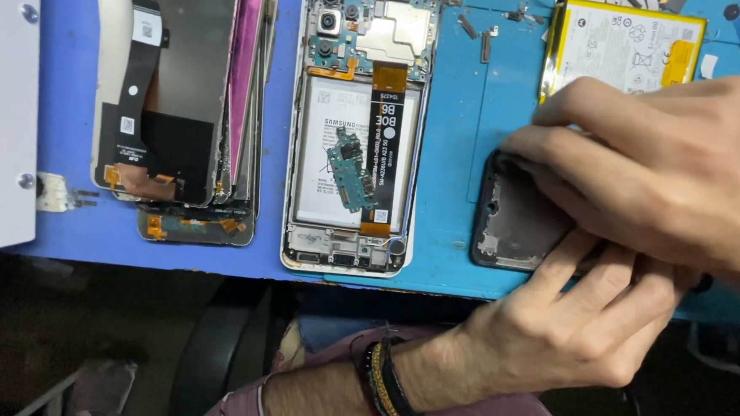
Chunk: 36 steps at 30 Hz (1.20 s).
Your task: The person disassembles a smartphone by removing the back cover, battery, and internal components. They use a prying tool to separate parts and a cloth to wipe the interior frame, leaving the phone partially disassembled on the workbench.
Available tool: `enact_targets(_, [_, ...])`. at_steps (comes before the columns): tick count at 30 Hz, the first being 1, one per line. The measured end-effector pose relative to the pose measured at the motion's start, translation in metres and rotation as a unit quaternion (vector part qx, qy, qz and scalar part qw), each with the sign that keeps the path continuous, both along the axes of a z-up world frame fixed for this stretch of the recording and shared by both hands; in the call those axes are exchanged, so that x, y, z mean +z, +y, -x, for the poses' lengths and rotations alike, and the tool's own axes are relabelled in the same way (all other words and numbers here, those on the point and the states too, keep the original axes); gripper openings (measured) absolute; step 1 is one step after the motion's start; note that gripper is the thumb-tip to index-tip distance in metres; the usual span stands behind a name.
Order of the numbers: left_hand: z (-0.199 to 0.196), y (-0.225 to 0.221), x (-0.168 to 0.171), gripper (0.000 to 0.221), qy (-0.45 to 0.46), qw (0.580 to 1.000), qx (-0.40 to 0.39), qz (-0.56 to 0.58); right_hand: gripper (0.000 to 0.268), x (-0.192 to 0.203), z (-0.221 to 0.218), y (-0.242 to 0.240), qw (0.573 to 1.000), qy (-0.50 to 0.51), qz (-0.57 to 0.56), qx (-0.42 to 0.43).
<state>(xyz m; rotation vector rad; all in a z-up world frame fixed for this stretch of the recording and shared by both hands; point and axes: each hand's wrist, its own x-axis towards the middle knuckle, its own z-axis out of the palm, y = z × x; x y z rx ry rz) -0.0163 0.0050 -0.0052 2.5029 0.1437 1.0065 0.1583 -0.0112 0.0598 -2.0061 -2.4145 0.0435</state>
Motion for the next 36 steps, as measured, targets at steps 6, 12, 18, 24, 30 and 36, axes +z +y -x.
enact_targets(6, [0.0,0.003,0.002,0.022,-0.007,1.0,-0.002,0.002,0.022,-0.003,0.004,-0.001,1.0,-0.021,-0.004,-0.015])
enact_targets(12, [-0.003,-0.003,-0.001,0.03,0.002,1.0,0.014,-0.009,0.024,-0.014,-0.016,-0.043,0.997,0.015,0.033,-0.071])
enact_targets(18, [-0.003,0.0,0.001,0.018,-0.002,1.0,-0.004,-0.013,0.032,0.007,0.0,-0.006,0.996,-0.08,0.022,0.018])
enact_targets(24, [0.001,0.003,0.002,0.023,0.0,1.0,0.003,-0.002,0.027,-0.002,-0.003,-0.011,1.0,-0.025,0.01,-0.003])
enact_targets(30, [-0.004,-0.001,0.0,0.027,-0.001,1.0,-0.007,0.002,0.028,-0.003,-0.017,-0.027,0.999,-0.031,0.039,0.001])
enact_targets(36, [-0.002,0.003,0.002,0.028,0.008,1.0,-0.005,-0.015,0.03,0.006,-0.006,0.002,0.999,0.005,0.033,0.031])
